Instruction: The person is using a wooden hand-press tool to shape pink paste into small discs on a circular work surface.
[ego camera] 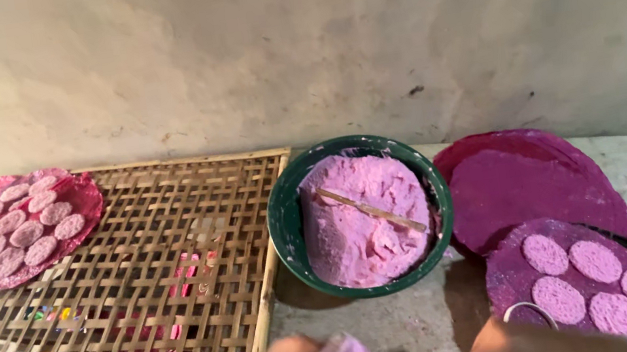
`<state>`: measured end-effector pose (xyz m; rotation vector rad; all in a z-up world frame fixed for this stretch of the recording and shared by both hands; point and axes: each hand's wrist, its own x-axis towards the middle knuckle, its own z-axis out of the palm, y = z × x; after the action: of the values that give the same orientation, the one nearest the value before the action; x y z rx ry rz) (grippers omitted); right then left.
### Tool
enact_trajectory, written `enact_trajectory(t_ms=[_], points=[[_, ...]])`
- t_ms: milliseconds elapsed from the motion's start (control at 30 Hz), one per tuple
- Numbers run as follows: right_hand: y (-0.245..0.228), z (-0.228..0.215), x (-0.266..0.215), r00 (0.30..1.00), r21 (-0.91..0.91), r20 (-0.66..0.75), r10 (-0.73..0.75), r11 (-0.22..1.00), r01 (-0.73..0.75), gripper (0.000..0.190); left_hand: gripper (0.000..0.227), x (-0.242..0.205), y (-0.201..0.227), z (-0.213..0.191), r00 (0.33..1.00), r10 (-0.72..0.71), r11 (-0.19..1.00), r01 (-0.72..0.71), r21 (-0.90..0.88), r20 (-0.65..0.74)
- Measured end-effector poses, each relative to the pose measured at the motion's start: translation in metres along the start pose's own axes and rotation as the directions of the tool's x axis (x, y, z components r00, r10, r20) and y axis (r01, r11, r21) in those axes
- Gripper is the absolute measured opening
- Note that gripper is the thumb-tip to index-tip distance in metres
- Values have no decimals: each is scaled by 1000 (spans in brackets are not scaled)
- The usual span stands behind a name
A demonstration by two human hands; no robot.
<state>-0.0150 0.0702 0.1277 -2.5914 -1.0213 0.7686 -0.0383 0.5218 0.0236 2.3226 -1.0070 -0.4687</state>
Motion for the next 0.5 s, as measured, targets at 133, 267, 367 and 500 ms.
enact_trajectory(t_ms=[133, 267, 367, 500], points=[[-1, -57, 25, 941, -445, -196, -275, 880, 164, 25, 34, -38, -43, -63, 976, -220, 461, 99, -882, -6], [-31, -127, 73, 687, -783, -298, -662, 581, 220, 25, 49, 9, -37, -39, 993, -31, -81, 107, -991, 110], [-52, -145, 122, 503, -793, -508, -699, 608, 43, 31, 45, 58, -25, -15, 997, -71, -302, 17, -953, 40], [-30, -117, 180, 380, -324, -874, -301, 946, 6, 52, 38, 82, -41, -29, 897, -415, 120, -114, -986, -154]])
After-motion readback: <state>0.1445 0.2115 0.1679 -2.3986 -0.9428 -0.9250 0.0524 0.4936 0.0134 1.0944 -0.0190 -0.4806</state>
